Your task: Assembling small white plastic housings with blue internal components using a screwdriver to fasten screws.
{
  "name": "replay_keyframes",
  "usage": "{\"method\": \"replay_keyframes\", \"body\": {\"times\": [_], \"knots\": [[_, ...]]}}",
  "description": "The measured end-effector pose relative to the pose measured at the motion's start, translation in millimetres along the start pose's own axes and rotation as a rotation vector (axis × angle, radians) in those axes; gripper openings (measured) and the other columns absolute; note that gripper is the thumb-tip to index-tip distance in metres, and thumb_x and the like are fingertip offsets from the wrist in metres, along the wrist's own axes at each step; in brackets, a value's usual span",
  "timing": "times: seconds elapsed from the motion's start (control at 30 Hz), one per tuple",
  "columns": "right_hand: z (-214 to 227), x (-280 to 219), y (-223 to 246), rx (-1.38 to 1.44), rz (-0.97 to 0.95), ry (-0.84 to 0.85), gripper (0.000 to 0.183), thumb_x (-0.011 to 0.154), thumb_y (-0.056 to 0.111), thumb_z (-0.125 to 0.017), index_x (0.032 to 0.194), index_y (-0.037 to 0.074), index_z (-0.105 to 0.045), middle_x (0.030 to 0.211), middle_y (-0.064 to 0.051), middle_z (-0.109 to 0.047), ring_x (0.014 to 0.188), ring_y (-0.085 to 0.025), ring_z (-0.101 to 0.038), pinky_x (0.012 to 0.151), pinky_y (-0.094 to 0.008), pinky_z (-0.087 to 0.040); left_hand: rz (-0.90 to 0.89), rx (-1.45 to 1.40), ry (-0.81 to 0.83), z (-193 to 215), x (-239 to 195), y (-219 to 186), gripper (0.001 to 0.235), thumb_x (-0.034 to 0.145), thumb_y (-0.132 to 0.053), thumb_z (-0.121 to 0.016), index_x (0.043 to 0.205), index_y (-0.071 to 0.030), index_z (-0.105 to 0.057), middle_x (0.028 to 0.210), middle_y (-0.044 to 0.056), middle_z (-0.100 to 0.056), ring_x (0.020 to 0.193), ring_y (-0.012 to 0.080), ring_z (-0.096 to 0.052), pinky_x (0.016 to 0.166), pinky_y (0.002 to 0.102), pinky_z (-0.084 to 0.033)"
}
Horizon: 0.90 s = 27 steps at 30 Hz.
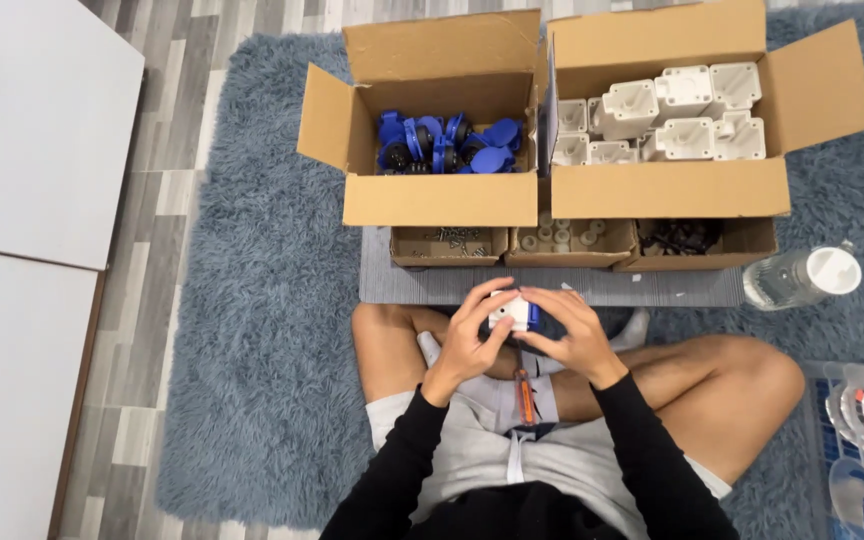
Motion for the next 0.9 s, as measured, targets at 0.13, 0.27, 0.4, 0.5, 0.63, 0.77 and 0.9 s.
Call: {"method": "replay_keyframes", "body": {"times": [0.13, 0.27, 0.4, 0.5, 0.63, 0.77, 0.9], "knots": [[-2.3, 5.3, -12.5, 0.019, -0.005, 0.000, 0.054, 0.084, 0.025, -0.094, 0.132, 0.006, -0.076, 0.127, -0.013, -0.082, 0.114, -0.033, -0.079, 0.094, -0.044, -0.058, 0.023, -0.049, -0.021, 5.0, 11.1, -1.6, 0.034, 0.111, -0.016, -0.059, 0.141, -0.008, -0.072, 0.145, 0.018, -0.068, 0.133, 0.0394, -0.068, 0.110, 0.050, -0.054], [-2.4, 3.2, -19.2, 0.023, -0.011, -0.015, 0.054, 0.083, 0.021, -0.095, 0.130, 0.003, -0.076, 0.125, -0.015, -0.082, 0.112, -0.036, -0.079, 0.093, -0.046, -0.059, 0.060, -0.083, -0.031, 0.2, 13.5, 8.1, 0.032, 0.110, -0.014, -0.059, 0.137, -0.009, -0.075, 0.142, 0.016, -0.070, 0.131, 0.0369, -0.070, 0.109, 0.049, -0.054], [-2.3, 3.7, -20.1, 0.018, 0.012, -0.042, 0.052, 0.084, 0.021, -0.094, 0.129, 0.002, -0.076, 0.122, -0.017, -0.082, 0.108, -0.039, -0.079, 0.092, -0.048, -0.060, 0.090, -0.126, -0.080, -2.5, 15.6, 15.2, 0.026, 0.106, -0.010, -0.068, 0.129, -0.010, -0.079, 0.138, 0.015, -0.074, 0.127, 0.0343, -0.072, 0.107, 0.046, -0.056], [-2.4, 4.6, -19.7, 0.008, 0.008, -0.050, 0.053, 0.084, 0.021, -0.095, 0.129, 0.003, -0.076, 0.122, -0.017, -0.082, 0.107, -0.038, -0.079, 0.091, -0.049, -0.060, 0.119, -0.173, -0.134, -2.8, 16.0, 22.5, 0.018, 0.099, -0.009, -0.079, 0.118, -0.009, -0.079, 0.132, 0.013, -0.078, 0.123, 0.0309, -0.075, 0.104, 0.043, -0.056], [-1.2, 6.0, -15.9, 0.009, -0.008, -0.037, 0.053, 0.082, 0.018, -0.095, 0.129, 0.003, -0.076, 0.122, -0.017, -0.083, 0.106, -0.039, -0.079, 0.091, -0.050, -0.060, 0.142, -0.189, -0.232, -6.4, 16.2, 30.6, 0.027, 0.089, -0.013, -0.095, 0.091, -0.010, -0.068, 0.117, 0.009, -0.084, 0.109, 0.0242, -0.080, 0.096, 0.035, -0.058], [-0.4, 5.5, -19.3, 0.015, 0.003, -0.035, 0.051, 0.083, 0.019, -0.095, 0.128, 0.003, -0.076, 0.120, -0.017, -0.082, 0.105, -0.040, -0.079, 0.090, -0.050, -0.061, 0.110, -0.145, -0.239, -6.6, 29.5, 14.8, 0.042, 0.087, -0.014, -0.096, 0.079, -0.013, -0.054, 0.110, 0.006, -0.086, 0.105, 0.0249, -0.082, 0.092, 0.035, -0.061], [0.5, 6.5, -16.7, 0.020, -0.003, -0.041, 0.051, 0.082, 0.018, -0.096, 0.127, 0.003, -0.077, 0.120, -0.017, -0.083, 0.104, -0.039, -0.080, 0.090, -0.049, -0.061, -0.018, -0.155, -0.171, -0.9, 32.7, -1.2, 0.018, 0.094, -0.008, -0.082, 0.102, -0.006, -0.066, 0.114, 0.012, -0.084, 0.119, 0.0348, -0.078, 0.099, 0.043, -0.061]]}}
Point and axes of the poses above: each hand's wrist, its own x-axis towards the middle knuckle, its own z-axis out of the back of the hand, y = z × x, the point moved 4 cm from there along x, towards the middle knuckle
